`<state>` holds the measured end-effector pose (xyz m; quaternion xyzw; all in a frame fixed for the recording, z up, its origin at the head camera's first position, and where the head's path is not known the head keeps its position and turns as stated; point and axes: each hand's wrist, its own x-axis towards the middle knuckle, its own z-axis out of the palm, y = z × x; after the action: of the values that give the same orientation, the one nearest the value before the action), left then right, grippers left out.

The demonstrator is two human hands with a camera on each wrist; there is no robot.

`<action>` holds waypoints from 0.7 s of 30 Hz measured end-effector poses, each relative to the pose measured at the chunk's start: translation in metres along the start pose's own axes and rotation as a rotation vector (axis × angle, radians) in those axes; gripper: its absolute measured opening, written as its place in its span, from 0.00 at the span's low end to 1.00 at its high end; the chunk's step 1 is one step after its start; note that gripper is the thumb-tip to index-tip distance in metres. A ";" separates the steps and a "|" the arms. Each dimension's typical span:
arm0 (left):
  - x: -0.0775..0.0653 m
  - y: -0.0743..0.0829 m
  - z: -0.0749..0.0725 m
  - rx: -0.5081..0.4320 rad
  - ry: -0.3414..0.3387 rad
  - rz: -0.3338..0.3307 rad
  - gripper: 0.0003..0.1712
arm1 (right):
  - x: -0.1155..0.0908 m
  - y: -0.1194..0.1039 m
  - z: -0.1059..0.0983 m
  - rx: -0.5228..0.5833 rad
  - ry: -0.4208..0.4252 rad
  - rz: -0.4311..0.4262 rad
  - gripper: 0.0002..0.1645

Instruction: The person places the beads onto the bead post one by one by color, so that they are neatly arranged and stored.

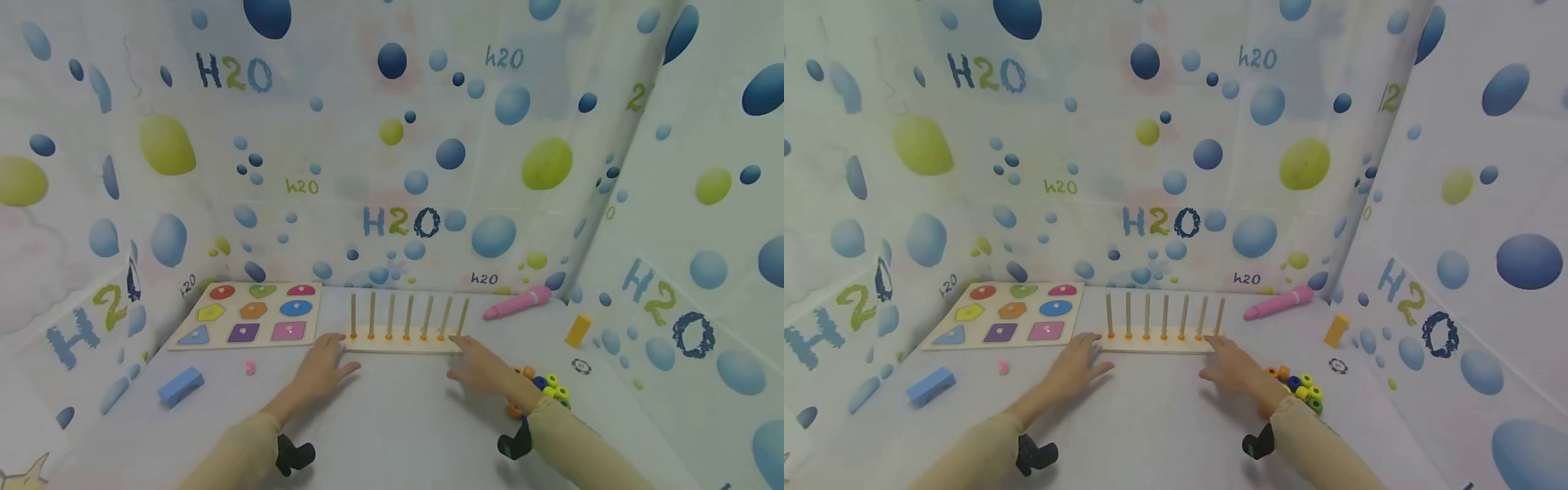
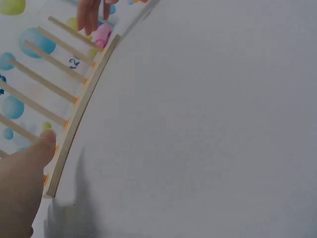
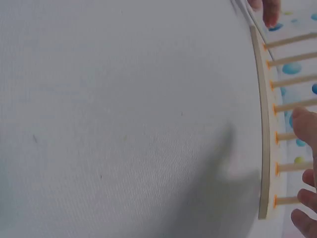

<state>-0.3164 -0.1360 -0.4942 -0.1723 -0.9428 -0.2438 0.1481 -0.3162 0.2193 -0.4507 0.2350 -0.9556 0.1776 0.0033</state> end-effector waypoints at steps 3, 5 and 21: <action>0.010 -0.007 0.006 -0.110 0.018 -0.125 0.44 | 0.000 0.012 0.000 0.107 0.068 0.041 0.36; 0.018 -0.013 0.009 -0.168 0.000 -0.184 0.46 | 0.001 0.021 0.001 0.162 0.124 0.045 0.31; 0.043 -0.033 0.019 -0.188 -0.141 -0.169 0.53 | -0.013 0.083 -0.017 0.251 0.254 0.086 0.17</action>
<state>-0.3718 -0.1426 -0.5079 -0.1221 -0.9350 -0.3301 0.0434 -0.3433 0.2995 -0.4640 0.1679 -0.9271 0.3235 0.0871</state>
